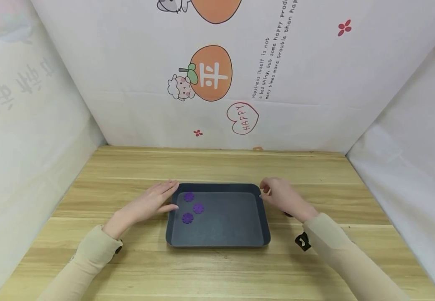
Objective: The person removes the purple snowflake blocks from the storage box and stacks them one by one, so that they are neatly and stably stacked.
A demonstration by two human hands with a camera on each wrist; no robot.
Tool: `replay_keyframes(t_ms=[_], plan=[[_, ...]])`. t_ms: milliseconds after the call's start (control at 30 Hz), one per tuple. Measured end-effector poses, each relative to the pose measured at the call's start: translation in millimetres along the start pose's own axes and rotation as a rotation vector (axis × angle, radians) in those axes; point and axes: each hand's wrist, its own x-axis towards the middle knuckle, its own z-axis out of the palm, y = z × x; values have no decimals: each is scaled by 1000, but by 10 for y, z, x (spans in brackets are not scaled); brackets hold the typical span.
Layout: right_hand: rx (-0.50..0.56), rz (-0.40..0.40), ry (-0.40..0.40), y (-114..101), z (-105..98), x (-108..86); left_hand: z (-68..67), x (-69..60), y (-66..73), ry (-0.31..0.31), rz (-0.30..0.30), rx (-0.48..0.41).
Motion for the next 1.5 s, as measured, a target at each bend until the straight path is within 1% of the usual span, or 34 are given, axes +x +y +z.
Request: replay_keyframes(t_ms=[167,267,400,633,800,933,1100,1333,1500], plan=[[9,-16,-10,-99,40,87,-4,-11,7,-19,-4,16],[1,-34,-10,-153,75,136,-10,-14,14,-29,-5,8],[-7,-69,5,-208,115,195,-21,3,17,-29,1,12],[22,-106,-14,-300,161,276,-54,30,18,-47,1,28],[9,-124,-11,-338,207,327,-60,32,17,-49,1,28],[7,-121,-28,-381,241,376,-68,32,15,-51,6,28],[9,-145,-42,-463,299,460,-75,23,7,-55,5,38],[32,-158,-95,-636,337,531,-56,25,2,-46,5,59],[61,-174,-115,-710,376,573,-51,26,5,-35,2,69]])
